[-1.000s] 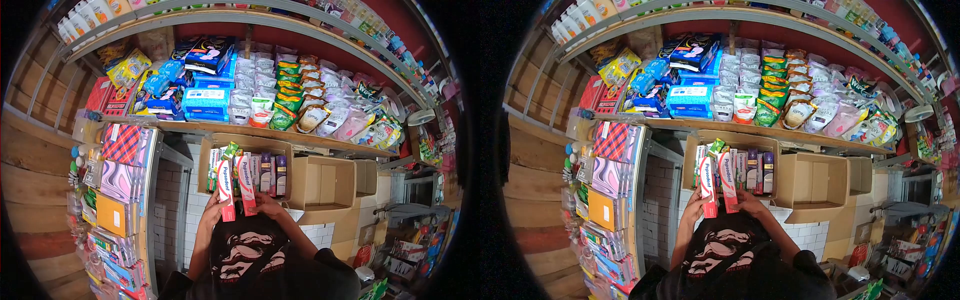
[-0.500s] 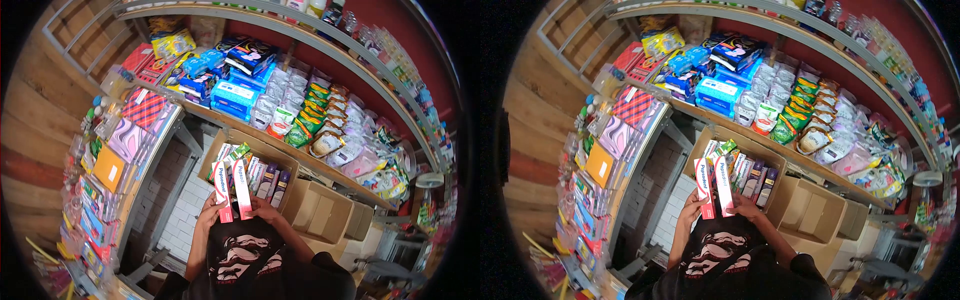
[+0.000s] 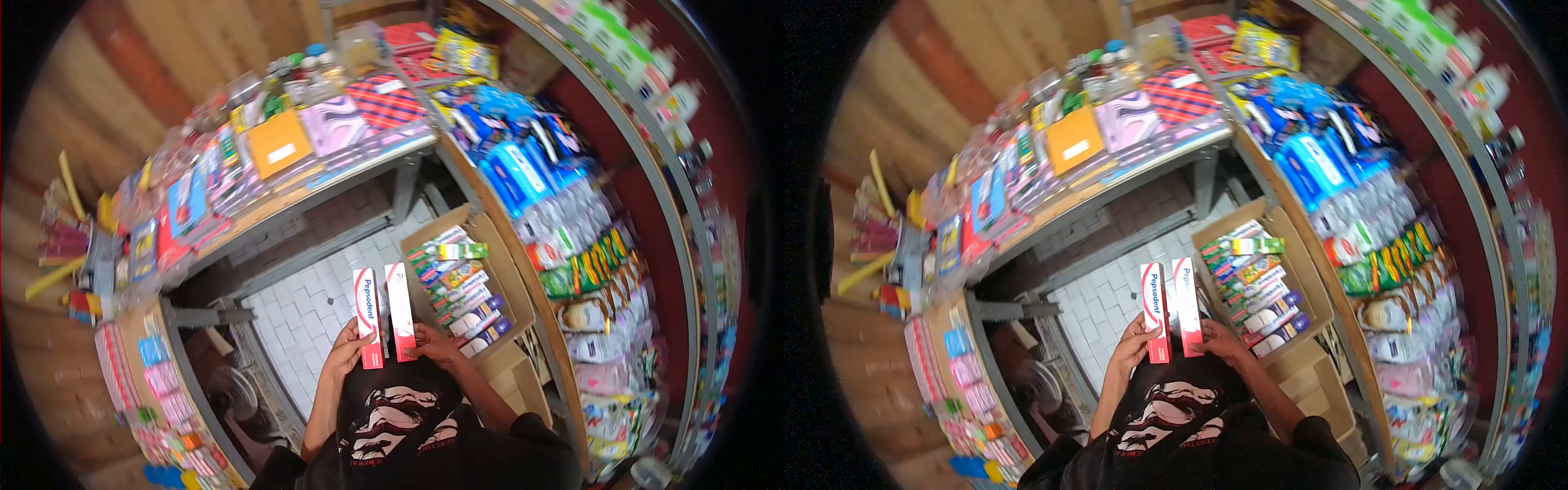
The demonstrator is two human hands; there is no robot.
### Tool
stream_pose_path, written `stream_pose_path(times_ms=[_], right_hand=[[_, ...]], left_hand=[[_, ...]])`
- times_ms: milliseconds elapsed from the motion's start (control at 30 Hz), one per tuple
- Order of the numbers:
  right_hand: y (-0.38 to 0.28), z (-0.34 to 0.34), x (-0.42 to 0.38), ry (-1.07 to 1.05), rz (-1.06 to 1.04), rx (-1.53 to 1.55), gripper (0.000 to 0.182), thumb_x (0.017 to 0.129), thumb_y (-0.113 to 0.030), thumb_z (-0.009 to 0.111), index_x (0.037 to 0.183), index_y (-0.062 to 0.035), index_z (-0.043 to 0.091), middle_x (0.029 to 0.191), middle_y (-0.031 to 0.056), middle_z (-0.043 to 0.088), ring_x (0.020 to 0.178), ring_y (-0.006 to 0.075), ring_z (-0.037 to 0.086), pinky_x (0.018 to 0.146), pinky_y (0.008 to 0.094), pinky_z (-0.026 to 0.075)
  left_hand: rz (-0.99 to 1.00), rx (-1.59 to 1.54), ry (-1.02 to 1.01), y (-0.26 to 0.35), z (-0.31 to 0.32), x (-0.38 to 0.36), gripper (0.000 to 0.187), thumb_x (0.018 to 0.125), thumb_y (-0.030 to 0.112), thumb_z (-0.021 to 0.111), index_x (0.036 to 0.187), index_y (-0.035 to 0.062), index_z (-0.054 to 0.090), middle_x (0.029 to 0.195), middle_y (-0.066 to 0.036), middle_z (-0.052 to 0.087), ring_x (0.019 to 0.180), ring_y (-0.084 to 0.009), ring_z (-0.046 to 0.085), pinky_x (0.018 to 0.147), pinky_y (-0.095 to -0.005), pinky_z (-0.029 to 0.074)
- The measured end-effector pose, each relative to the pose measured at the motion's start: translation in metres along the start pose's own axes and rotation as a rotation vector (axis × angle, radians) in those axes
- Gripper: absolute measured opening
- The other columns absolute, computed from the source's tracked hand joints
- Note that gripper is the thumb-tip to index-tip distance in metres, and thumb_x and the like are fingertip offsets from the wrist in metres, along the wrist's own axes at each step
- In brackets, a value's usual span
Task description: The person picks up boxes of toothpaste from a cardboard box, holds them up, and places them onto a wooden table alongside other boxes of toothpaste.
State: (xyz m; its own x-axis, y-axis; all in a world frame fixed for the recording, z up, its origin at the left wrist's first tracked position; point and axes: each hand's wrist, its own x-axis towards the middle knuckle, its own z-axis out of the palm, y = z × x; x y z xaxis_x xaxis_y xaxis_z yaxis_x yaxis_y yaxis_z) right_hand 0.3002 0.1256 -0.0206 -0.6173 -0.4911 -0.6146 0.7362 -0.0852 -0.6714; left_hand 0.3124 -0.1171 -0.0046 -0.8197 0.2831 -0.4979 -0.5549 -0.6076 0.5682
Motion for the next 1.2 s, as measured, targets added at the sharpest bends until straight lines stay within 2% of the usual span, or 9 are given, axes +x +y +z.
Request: stream_pose_path(times_ms=[167, 267, 400, 500, 700, 767, 900, 1067, 1200], right_hand=[[-0.008, 0.043, 0.032, -0.162, 0.084, -0.176, 0.059, 0.076, 0.005, 0.074, 0.128, 0.0008, 0.046, 0.123, 0.0113, 0.057, 0.112, 0.0202, 0.056, 0.089, 0.0318, 0.051], [-0.003, 0.081, 0.051, -0.225, 0.102, -0.237, 0.055, 0.076, 0.008, 0.072, 0.126, -0.0022, 0.049, 0.116, 0.0083, 0.062, 0.108, 0.0173, 0.059, 0.092, 0.0303, 0.05], [0.009, 0.142, 0.079, -0.385, 0.201, -0.305, 0.053, 0.076, 0.013, 0.066, 0.124, -0.003, 0.05, 0.111, 0.0073, 0.065, 0.102, 0.0158, 0.063, 0.093, 0.0292, 0.049], [0.031, 0.189, 0.097, -0.47, 0.222, -0.337, 0.051, 0.076, 0.008, 0.071, 0.123, -0.0026, 0.053, 0.104, 0.0064, 0.067, 0.099, 0.0144, 0.063, 0.089, 0.0275, 0.049], [0.068, 0.267, 0.125, -0.63, 0.325, -0.402, 0.049, 0.079, 0.009, 0.068, 0.124, -0.0015, 0.052, 0.109, 0.0053, 0.066, 0.1, 0.0132, 0.062, 0.09, 0.0262, 0.047], [0.071, 0.296, 0.13, -0.679, 0.353, -0.434, 0.048, 0.08, 0.009, 0.067, 0.125, -0.0011, 0.051, 0.111, 0.0048, 0.066, 0.101, 0.0122, 0.061, 0.09, 0.0253, 0.047], [0.062, 0.348, 0.138, -0.758, 0.413, -0.522, 0.048, 0.081, 0.007, 0.067, 0.126, -0.0006, 0.051, 0.113, 0.0048, 0.065, 0.103, 0.0125, 0.06, 0.091, 0.0257, 0.046], [0.05, 0.406, 0.162, -0.841, 0.481, -0.579, 0.048, 0.083, 0.003, 0.068, 0.128, 0.0, 0.051, 0.118, 0.008, 0.064, 0.107, 0.0152, 0.059, 0.095, 0.0288, 0.045], [0.035, 0.449, 0.195, -0.95, 0.476, -0.627, 0.048, 0.084, 0.0, 0.068, 0.129, -0.0009, 0.05, 0.118, 0.0071, 0.064, 0.108, 0.0153, 0.059, 0.095, 0.0288, 0.043]], left_hand=[[0.153, -0.148, 0.112, 0.0, -0.044, -0.044, 0.05, 0.085, -0.006, 0.063, 0.131, 0.0011, 0.044, 0.115, -0.012, 0.063, 0.102, -0.0233, 0.065, 0.089, -0.0334, 0.055], [0.249, -0.2, 0.147, 0.007, -0.069, -0.08, 0.053, 0.086, -0.009, 0.059, 0.134, 0.0026, 0.04, 0.118, -0.014, 0.061, 0.106, -0.0267, 0.064, 0.092, -0.0369, 0.054], [0.33, -0.213, 0.294, 0.011, -0.109, -0.137, 0.051, 0.087, -0.008, 0.06, 0.133, 0.0033, 0.042, 0.12, -0.012, 0.06, 0.107, -0.0267, 0.063, 0.094, -0.0384, 0.052], [0.398, -0.229, 0.344, 0.01, -0.142, -0.18, 0.05, 0.087, -0.006, 0.061, 0.132, 0.0041, 0.042, 0.121, -0.012, 0.06, 0.109, -0.0269, 0.062, 0.092, -0.0387, 0.052], [0.553, -0.324, 0.549, -0.008, -0.198, -0.238, 0.057, 0.087, -0.001, 0.064, 0.138, 0.0047, 0.038, 0.123, -0.014, 0.058, 0.11, -0.0294, 0.061, 0.092, -0.0396, 0.052], [0.609, -0.363, 0.566, -0.002, -0.2, -0.258, 0.061, 0.087, -0.001, 0.064, 0.14, 0.005, 0.035, 0.125, -0.014, 0.057, 0.11, -0.0298, 0.061, 0.092, -0.0398, 0.052], [0.763, -0.438, 0.575, 0.004, -0.216, -0.275, 0.058, 0.086, 0.0, 0.065, 0.136, 0.0018, 0.035, 0.116, -0.014, 0.059, 0.103, -0.0274, 0.064, 0.092, -0.0373, 0.051], [0.862, -0.527, 0.601, 0.03, -0.235, -0.285, 0.061, 0.087, 0.0, 0.064, 0.139, 0.0032, 0.033, 0.126, -0.018, 0.056, 0.111, -0.0274, 0.059, 0.096, -0.0395, 0.048], [0.883, -0.587, 0.637, 0.06, -0.258, -0.286, 0.063, 0.087, 0.002, 0.065, 0.141, 0.006, 0.032, 0.127, -0.016, 0.056, 0.114, -0.0267, 0.058, 0.099, -0.0403, 0.047]])
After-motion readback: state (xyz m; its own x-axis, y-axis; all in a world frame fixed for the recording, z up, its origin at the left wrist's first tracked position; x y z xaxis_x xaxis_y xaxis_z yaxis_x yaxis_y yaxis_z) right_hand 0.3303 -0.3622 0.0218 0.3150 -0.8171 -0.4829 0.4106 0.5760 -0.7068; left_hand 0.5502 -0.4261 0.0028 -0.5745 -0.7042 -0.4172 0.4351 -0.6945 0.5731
